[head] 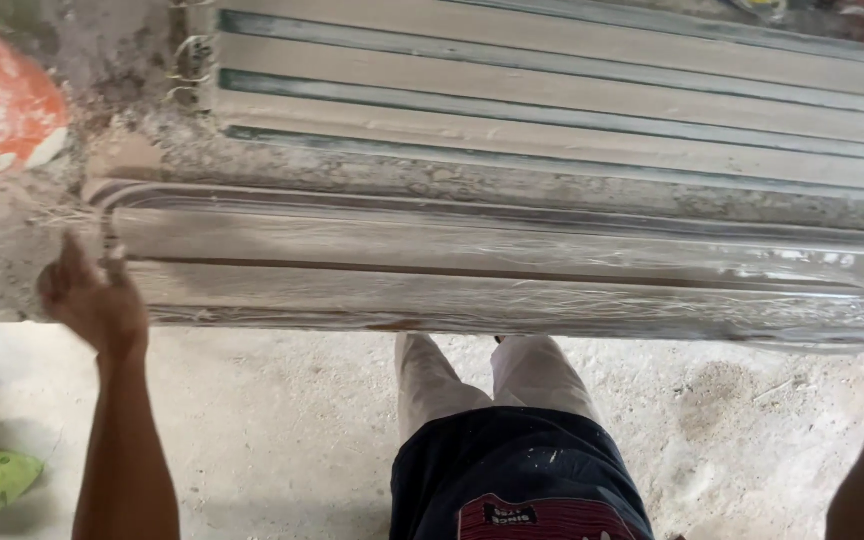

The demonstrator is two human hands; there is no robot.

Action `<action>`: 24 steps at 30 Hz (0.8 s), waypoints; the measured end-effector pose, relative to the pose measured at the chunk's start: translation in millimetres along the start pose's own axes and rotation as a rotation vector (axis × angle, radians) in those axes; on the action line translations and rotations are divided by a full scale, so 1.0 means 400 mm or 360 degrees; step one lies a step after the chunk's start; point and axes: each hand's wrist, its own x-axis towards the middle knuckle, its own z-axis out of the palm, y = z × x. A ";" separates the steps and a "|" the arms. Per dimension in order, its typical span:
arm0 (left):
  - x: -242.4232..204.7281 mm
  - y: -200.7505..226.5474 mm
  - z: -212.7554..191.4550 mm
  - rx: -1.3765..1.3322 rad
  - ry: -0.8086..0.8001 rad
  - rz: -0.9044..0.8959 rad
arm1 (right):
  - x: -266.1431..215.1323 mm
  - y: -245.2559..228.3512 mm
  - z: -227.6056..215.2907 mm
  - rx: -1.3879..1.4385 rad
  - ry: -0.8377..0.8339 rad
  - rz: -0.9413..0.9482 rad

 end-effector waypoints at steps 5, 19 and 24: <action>-0.018 0.275 -0.298 0.0337 -0.0328 -0.0523 | -0.162 -0.204 0.180 -0.0091 0.0013 0.0062; -0.534 2.094 -0.201 -0.2240 -0.1532 -0.0133 | 0.039 -0.104 0.181 0.0209 -0.1000 0.0609; -0.508 2.518 -0.249 -0.1896 -0.1318 0.0105 | 0.062 -0.188 0.184 0.0371 -0.1137 0.0842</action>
